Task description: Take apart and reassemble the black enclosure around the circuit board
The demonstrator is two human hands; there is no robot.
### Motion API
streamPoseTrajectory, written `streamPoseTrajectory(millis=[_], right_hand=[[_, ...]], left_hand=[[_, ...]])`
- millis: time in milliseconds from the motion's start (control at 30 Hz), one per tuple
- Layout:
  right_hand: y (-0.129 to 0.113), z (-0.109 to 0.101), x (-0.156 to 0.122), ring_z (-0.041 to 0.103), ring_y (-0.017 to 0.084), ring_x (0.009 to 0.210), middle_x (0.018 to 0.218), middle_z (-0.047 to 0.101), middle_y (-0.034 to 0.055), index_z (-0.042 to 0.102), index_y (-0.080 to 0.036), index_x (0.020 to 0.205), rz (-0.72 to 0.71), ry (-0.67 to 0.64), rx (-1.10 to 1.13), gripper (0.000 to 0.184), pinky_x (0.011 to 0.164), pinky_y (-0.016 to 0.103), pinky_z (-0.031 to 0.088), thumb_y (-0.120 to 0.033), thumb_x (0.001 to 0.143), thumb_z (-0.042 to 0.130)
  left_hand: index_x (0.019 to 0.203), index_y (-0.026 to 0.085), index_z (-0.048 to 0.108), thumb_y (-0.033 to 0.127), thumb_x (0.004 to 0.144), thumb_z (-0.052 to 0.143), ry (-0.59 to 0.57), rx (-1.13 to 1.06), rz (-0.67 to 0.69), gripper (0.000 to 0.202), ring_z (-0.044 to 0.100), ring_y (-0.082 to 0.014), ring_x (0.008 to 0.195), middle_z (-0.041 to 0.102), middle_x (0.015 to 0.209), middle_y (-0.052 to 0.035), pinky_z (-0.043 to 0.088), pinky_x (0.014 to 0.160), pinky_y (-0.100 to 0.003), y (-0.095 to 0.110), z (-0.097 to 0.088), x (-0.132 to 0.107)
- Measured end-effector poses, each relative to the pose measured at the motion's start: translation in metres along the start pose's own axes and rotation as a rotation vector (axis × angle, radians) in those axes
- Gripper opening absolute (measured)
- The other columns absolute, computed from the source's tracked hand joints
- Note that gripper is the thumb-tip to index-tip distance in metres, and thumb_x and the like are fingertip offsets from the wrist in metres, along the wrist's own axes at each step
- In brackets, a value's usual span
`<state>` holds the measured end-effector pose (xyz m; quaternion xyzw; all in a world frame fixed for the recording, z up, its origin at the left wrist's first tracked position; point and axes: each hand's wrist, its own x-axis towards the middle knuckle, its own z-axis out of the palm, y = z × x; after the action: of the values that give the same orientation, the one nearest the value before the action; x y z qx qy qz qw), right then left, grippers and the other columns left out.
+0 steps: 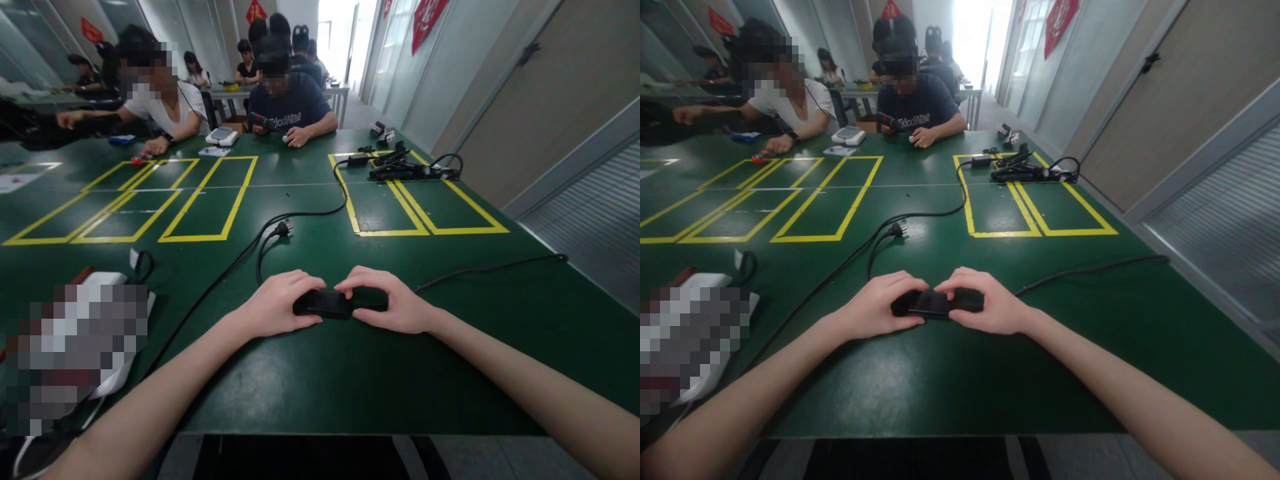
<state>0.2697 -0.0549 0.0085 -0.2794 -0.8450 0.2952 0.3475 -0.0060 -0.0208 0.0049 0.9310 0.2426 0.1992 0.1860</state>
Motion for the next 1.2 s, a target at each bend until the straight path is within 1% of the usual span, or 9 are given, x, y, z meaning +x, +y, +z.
streamPoseTrajectory(millis=[67, 167, 267, 433, 567, 733, 967, 1100, 1200], right_hand=[[-0.002, 0.0, 0.001, 0.063, 0.02, 0.085, 0.089, 0.068, 0.004, 0.068, -0.019, 0.122, -0.035, -0.032, -0.042, 0.027, 0.082, 0.037, 0.053, -0.025, 0.097, 0.066], [-0.002, 0.004, 0.001, 0.06, 0.02, 0.082, 0.085, 0.066, 0.004, 0.069, -0.019, 0.119, -0.095, -0.042, -0.144, 0.024, 0.079, 0.037, 0.051, -0.025, 0.096, 0.066], [0.002, 0.011, 0.0, 0.061, 0.022, 0.088, 0.096, 0.068, 0.0084, 0.069, -0.02, 0.12, -0.129, -0.017, -0.333, 0.027, 0.078, 0.037, 0.052, -0.027, 0.095, 0.066], [0.011, 0.018, 0.0, 0.065, 0.028, 0.098, 0.113, 0.07, 0.0149, 0.066, -0.017, 0.125, -0.036, 0.015, -0.566, 0.032, 0.084, 0.042, 0.052, -0.032, 0.096, 0.065], [0.013, 0.019, 0.001, 0.063, 0.025, 0.088, 0.1, 0.073, 0.0124, 0.065, -0.013, 0.123, -0.078, -0.053, -0.591, 0.029, 0.076, 0.038, 0.046, -0.034, 0.103, 0.058], [0.009, 0.02, 0.001, 0.061, 0.024, 0.083, 0.094, 0.072, 0.0112, 0.066, -0.012, 0.115, -0.108, -0.088, -0.554, 0.029, 0.073, 0.036, 0.042, -0.035, 0.106, 0.051], [0.007, 0.018, -0.001, 0.061, 0.022, 0.082, 0.091, 0.07, 0.0094, 0.066, -0.014, 0.112, -0.085, -0.149, -0.517, 0.027, 0.075, 0.034, 0.04, -0.036, 0.105, 0.054], [0.008, 0.018, -0.002, 0.062, 0.022, 0.081, 0.09, 0.07, 0.0092, 0.066, -0.015, 0.113, -0.108, -0.168, -0.549, 0.029, 0.074, 0.034, 0.04, -0.039, 0.106, 0.052], [0.009, 0.017, -0.004, 0.064, 0.022, 0.078, 0.089, 0.071, 0.0094, 0.065, -0.013, 0.114, -0.173, -0.154, -0.599, 0.031, 0.072, 0.034, 0.04, -0.039, 0.107, 0.048]], left_hand=[[0.111, 0.02, 0.066, 0.028, 0.088, 0.076, -0.013, 0.009, 0.021, 0.027, 0.071, -0.0214, 0.096, 0.073, 0.103, -0.0057, 0.056, 0.084, -0.032, 0.001, 0.0, 0.001], [0.104, 0.019, 0.068, 0.029, 0.09, 0.071, 0.003, 0.015, 0.058, 0.018, 0.071, -0.0214, 0.095, 0.074, 0.103, -0.0076, 0.056, 0.086, -0.033, 0.001, 0.0, 0.002], [0.11, 0.018, 0.067, 0.033, 0.096, 0.064, 0.002, 0.028, 0.05, 0.02, 0.071, -0.023, 0.098, 0.075, 0.108, -0.0094, 0.057, 0.09, -0.036, 0.001, -0.002, 0.004], [0.125, 0.017, 0.063, 0.036, 0.102, 0.057, -0.008, 0.101, 0.011, 0.03, 0.069, -0.025, 0.1, 0.075, 0.111, -0.0107, 0.056, 0.09, -0.038, 0.002, 0.001, 0.009], [0.121, 0.017, 0.064, 0.039, 0.093, 0.071, -0.032, 0.193, -0.007, 0.037, 0.07, -0.0267, 0.099, 0.074, 0.108, -0.01, 0.055, 0.09, -0.039, 0.002, 0.008, 0.012], [0.112, 0.018, 0.065, 0.033, 0.096, 0.067, -0.117, 0.218, -0.037, 0.023, 0.074, -0.0254, 0.091, 0.077, 0.1, -0.0072, 0.055, 0.08, -0.034, 0.004, 0.01, 0.014], [0.103, 0.017, 0.065, 0.038, 0.099, 0.062, -0.158, 0.237, 0.075, 0.021, 0.074, -0.0228, 0.081, 0.077, 0.09, -0.0061, 0.052, 0.073, -0.031, 0.008, 0.005, 0.014], [0.096, 0.017, 0.063, 0.042, 0.103, 0.056, -0.166, 0.298, 0.128, 0.027, 0.073, -0.0217, 0.075, 0.076, 0.085, -0.006, 0.051, 0.071, -0.031, 0.008, 0.005, 0.013], [0.103, 0.017, 0.063, 0.052, 0.105, 0.053, -0.155, 0.328, 0.14, 0.036, 0.073, -0.0216, 0.076, 0.076, 0.086, -0.0067, 0.051, 0.071, -0.03, 0.007, 0.005, 0.012]])
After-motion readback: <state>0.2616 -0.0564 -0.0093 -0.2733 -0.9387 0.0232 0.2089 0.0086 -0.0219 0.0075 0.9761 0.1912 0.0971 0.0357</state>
